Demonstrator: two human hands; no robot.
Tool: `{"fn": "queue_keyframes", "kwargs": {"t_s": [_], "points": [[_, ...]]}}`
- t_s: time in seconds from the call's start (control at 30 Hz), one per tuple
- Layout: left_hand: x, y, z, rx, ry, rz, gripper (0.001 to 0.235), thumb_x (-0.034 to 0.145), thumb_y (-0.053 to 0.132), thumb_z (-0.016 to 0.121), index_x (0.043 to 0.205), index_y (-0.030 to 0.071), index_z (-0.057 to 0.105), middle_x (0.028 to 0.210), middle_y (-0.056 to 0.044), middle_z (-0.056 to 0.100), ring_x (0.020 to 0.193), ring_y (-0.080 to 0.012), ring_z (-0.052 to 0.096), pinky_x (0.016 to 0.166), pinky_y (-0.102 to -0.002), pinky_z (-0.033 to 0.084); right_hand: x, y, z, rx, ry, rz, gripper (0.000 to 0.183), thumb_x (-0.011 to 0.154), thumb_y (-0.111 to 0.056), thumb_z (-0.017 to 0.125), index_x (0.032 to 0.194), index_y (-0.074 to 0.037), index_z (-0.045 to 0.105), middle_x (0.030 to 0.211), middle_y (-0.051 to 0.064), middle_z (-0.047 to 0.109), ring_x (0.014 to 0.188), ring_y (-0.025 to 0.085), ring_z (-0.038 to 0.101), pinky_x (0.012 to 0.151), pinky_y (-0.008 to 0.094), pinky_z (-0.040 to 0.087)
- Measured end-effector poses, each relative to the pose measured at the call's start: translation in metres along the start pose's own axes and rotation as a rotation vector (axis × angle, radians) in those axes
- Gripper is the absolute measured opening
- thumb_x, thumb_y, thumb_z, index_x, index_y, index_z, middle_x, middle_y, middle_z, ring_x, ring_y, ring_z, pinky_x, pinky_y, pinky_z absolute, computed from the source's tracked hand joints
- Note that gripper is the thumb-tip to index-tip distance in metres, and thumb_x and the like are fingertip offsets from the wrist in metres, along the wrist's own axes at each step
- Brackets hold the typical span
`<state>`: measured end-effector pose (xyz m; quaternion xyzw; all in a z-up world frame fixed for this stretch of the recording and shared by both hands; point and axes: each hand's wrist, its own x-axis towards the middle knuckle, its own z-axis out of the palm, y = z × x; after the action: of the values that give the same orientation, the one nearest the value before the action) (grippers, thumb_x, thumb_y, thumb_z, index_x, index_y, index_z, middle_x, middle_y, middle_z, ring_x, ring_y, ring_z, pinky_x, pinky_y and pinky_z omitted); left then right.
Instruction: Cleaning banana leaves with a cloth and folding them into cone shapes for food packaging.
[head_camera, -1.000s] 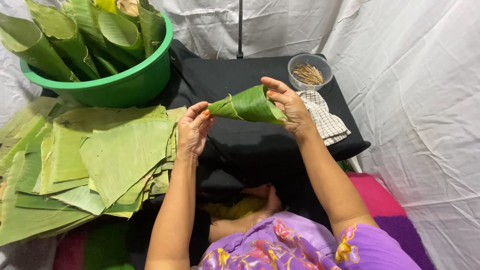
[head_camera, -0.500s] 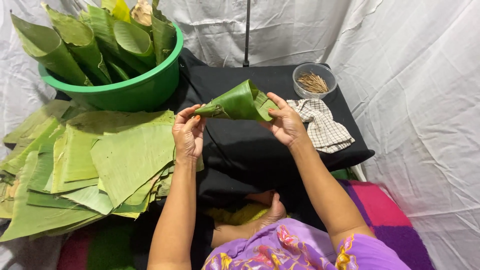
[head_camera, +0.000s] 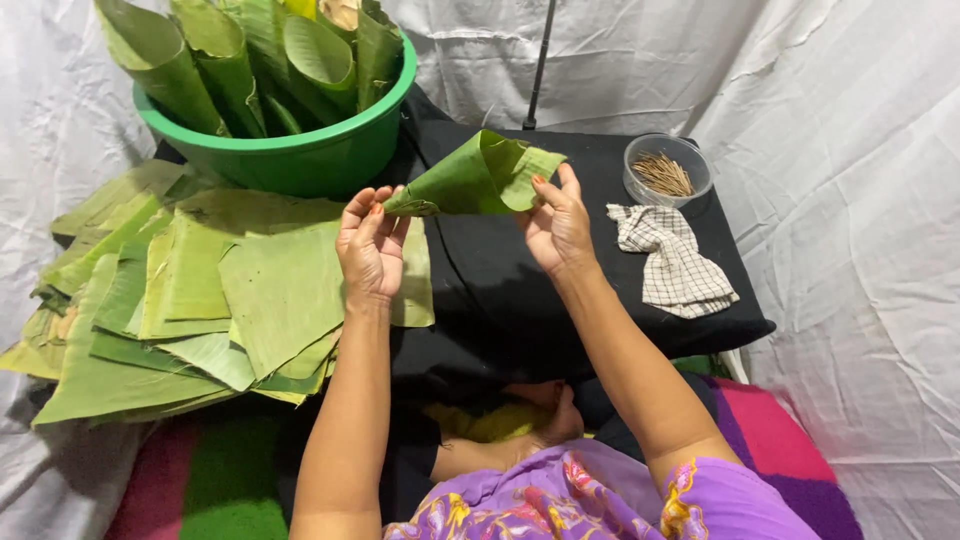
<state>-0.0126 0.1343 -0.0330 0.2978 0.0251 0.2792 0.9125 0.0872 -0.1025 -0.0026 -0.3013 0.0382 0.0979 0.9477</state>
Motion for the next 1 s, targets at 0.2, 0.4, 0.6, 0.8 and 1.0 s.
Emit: {"fn": "queue_keyframes", "kwargs": {"t_s": [0.2, 0.4, 0.6, 0.8, 1.0], "points": [[-0.001, 0.034, 0.001, -0.051, -0.008, 0.091, 0.023, 0.095, -0.005, 0.062, 0.116, 0.005, 0.065, 0.116, -0.019, 0.073, 0.124, -0.0394, 0.065, 0.103, -0.055, 0.058, 0.005, 0.041, 0.023, -0.059, -0.079, 0.249, 0.041, 0.09, -0.014, 0.077, 0.129, -0.02, 0.063, 0.128, 0.02, 0.064, 0.113, 0.053, 0.065, 0.09, 0.069, 0.059], [0.02, 0.06, -0.026, -0.092, 0.054, 0.134, 0.022, 0.099, -0.002, 0.056, 0.12, 0.004, 0.064, 0.116, -0.02, 0.072, 0.123, -0.0401, 0.066, 0.101, -0.05, 0.061, 0.002, 0.079, 0.058, -0.117, -0.103, 0.292, 0.034, 0.096, -0.008, 0.066, 0.13, -0.008, 0.065, 0.121, 0.027, 0.068, 0.108, 0.049, 0.069, 0.088, 0.071, 0.057], [0.057, 0.098, -0.026, -0.046, 0.06, 0.233, 0.024, 0.102, -0.002, 0.051, 0.122, 0.005, 0.062, 0.113, -0.021, 0.073, 0.12, -0.0399, 0.068, 0.102, -0.051, 0.062, -0.009, 0.099, 0.119, -0.122, -0.18, 0.26, 0.038, 0.103, -0.009, 0.052, 0.14, -0.004, 0.06, 0.121, 0.025, 0.069, 0.11, 0.041, 0.069, 0.092, 0.069, 0.057], [0.118, 0.141, 0.009, 0.167, 0.142, 0.201, 0.027, 0.096, 0.011, 0.067, 0.123, 0.009, 0.064, 0.108, -0.008, 0.07, 0.109, -0.0314, 0.074, 0.091, -0.048, 0.064, 0.06, 0.115, 0.153, -0.059, -0.2, 0.268, 0.033, 0.1, -0.015, 0.063, 0.132, -0.008, 0.06, 0.124, 0.028, 0.066, 0.11, 0.05, 0.067, 0.086, 0.079, 0.055], [0.184, 0.125, 0.022, 0.761, 0.14, 0.134, 0.03, 0.088, 0.021, 0.073, 0.116, 0.012, 0.072, 0.101, 0.001, 0.067, 0.091, -0.0124, 0.061, 0.071, -0.026, 0.064, 0.11, 0.088, 0.188, -0.092, -0.222, 0.156, 0.032, 0.099, -0.011, 0.062, 0.13, -0.008, 0.06, 0.126, 0.026, 0.066, 0.115, 0.048, 0.066, 0.092, 0.08, 0.053]]}}
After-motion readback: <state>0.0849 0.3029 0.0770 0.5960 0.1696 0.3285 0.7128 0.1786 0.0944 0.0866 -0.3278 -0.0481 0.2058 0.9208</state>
